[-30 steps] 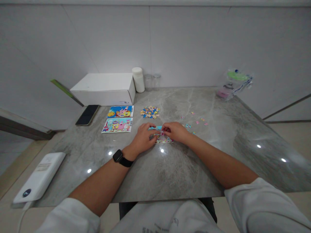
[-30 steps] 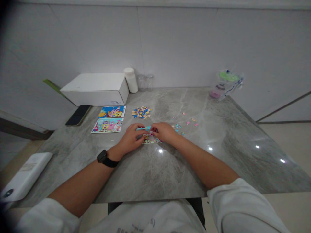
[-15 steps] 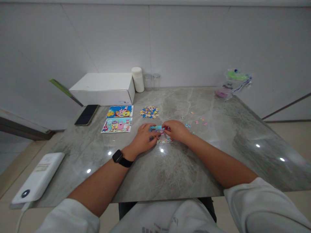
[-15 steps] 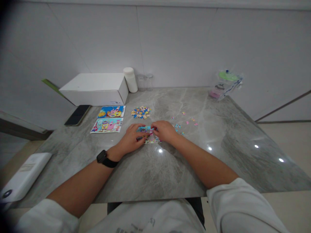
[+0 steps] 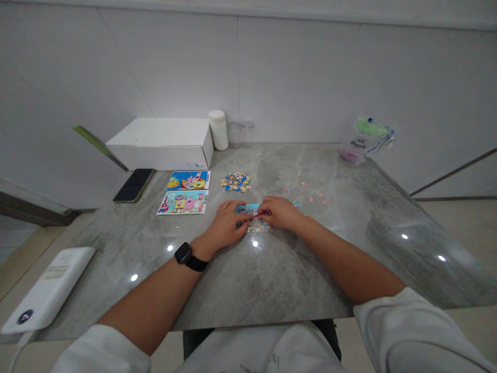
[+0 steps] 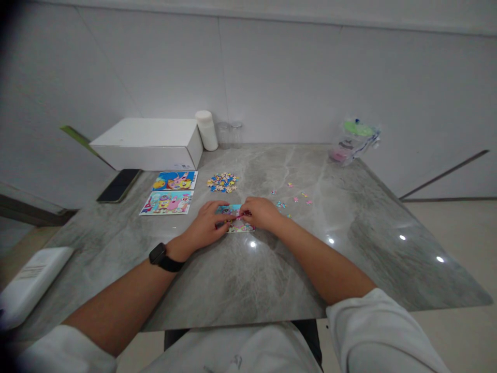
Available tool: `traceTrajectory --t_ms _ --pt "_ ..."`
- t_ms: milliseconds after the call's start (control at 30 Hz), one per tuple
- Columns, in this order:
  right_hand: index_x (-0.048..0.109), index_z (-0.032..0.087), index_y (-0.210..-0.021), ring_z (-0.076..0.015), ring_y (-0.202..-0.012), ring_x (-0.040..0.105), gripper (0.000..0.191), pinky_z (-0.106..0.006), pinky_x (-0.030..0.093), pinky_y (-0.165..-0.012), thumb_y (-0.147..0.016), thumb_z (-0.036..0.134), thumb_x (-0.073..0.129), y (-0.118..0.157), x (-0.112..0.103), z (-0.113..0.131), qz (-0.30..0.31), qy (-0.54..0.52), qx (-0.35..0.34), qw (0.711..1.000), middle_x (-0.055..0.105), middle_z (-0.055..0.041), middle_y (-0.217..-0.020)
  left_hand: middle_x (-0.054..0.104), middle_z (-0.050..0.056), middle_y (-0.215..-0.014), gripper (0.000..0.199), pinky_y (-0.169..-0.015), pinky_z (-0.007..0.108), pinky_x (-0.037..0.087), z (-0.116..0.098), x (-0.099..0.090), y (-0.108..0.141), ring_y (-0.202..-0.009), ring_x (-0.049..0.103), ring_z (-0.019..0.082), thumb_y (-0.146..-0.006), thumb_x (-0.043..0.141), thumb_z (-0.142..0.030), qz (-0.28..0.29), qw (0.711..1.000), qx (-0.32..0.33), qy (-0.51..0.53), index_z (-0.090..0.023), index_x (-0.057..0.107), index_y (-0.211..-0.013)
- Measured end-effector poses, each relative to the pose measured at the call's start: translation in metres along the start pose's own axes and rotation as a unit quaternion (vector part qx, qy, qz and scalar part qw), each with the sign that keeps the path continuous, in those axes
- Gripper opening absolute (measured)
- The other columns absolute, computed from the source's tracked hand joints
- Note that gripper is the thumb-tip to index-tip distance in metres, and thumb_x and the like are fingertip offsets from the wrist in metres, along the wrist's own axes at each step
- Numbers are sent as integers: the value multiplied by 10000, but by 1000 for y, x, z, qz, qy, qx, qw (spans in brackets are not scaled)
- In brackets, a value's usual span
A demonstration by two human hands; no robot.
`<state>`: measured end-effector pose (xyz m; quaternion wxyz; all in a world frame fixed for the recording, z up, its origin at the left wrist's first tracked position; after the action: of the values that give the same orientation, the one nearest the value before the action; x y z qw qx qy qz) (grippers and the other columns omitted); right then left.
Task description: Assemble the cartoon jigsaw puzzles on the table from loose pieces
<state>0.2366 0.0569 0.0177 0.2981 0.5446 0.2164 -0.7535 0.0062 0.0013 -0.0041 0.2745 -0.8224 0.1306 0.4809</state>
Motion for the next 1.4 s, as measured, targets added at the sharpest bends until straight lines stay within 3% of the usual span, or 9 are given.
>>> traceTrajectory --t_ms 833,1067,1233,1400 --pt "799 204 -981 -184 -875 639 115 -272 417 -787 -918 217 704 -1 4 -2 -15 -7 5 1000 719 -57 -940 616 91 -1379 310 -1155 555 450 3 5 0 -1310 559 300 -952 673 -279 -2 999 4 32 -335 790 -1234" --pt "785 187 -978 -171 -837 621 109 -272 414 -781 -917 186 695 0 -3 -2 -44 -30 13 998 712 -55 -922 644 103 -1321 312 -1135 519 472 8 5 -2 -1271 589 294 -933 658 -234 -36 998 -12 50 -262 765 -1225" --pt "775 191 -973 -161 -843 617 107 -269 419 -794 -947 204 672 2 -17 -5 -98 -57 22 993 721 -50 -942 673 96 -1240 310 -1091 488 495 8 1 -6 -1206 612 272 -948 600 -212 -68 994 -28 76 -226 699 -1241" --pt "771 190 -958 -161 -812 608 134 -286 427 -798 -961 234 644 12 -57 -20 -172 -57 64 981 721 -49 -918 680 106 -1249 295 -1075 488 501 7 -3 -6 -1202 614 280 -978 554 -238 -91 992 -39 82 -208 640 -1259"
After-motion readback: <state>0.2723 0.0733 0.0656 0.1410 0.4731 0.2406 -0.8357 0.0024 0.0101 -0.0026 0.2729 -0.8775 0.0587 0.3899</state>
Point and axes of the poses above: each hand's wrist, its own y-axis away from the middle knuckle, its own x-axis out of the palm, z = x × y, the point moved 1 cm from there along -y, towards the middle knuckle
